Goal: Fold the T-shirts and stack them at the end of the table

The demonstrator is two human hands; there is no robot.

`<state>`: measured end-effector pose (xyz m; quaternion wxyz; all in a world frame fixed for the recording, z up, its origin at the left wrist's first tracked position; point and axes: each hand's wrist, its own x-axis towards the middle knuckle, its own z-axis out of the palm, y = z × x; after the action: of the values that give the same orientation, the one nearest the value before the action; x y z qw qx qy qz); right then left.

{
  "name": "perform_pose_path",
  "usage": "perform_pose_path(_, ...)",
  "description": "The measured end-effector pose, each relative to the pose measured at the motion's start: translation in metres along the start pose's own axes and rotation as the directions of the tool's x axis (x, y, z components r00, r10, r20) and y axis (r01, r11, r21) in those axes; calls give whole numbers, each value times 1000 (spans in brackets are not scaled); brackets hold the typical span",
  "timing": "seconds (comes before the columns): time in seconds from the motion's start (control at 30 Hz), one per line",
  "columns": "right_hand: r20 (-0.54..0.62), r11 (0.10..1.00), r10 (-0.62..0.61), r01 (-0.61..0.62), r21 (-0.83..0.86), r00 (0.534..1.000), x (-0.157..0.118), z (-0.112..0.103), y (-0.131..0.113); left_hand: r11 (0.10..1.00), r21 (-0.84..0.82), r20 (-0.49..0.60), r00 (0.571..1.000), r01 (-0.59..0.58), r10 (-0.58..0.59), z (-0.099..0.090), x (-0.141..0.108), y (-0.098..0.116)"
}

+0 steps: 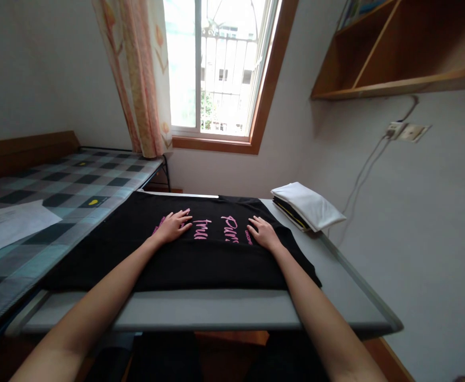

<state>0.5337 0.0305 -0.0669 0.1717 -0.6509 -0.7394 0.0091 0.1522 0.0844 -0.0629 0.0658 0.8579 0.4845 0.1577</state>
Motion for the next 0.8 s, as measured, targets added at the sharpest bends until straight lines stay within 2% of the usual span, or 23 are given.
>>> perform_pose_path(0.17,-18,999,1,0,49,1000,-3,-3,1,999,-31,-73,997,4,-7,-5,-5,-2)
perform_pose_path(0.43,-20,999,15,-13,52,1000,-5,0,-1,999,-34,-39,999,34,-35,-8,-10,0)
perform_pose_path(0.57,-38,1000,17,-18,-22,999,-2,-7,-9,997,-38,-9,998,61,-62,-9,-10,2)
perform_pose_path(0.67,-28,994,43,-46,-102,999,12,-17,-12,997,-44,-12,998,62,-62,-8,-10,2)
perform_pose_path(0.8,-36,984,114,-118,-136,993,50,-25,-5,998,-42,-24,999,42,-43,-7,-10,2)
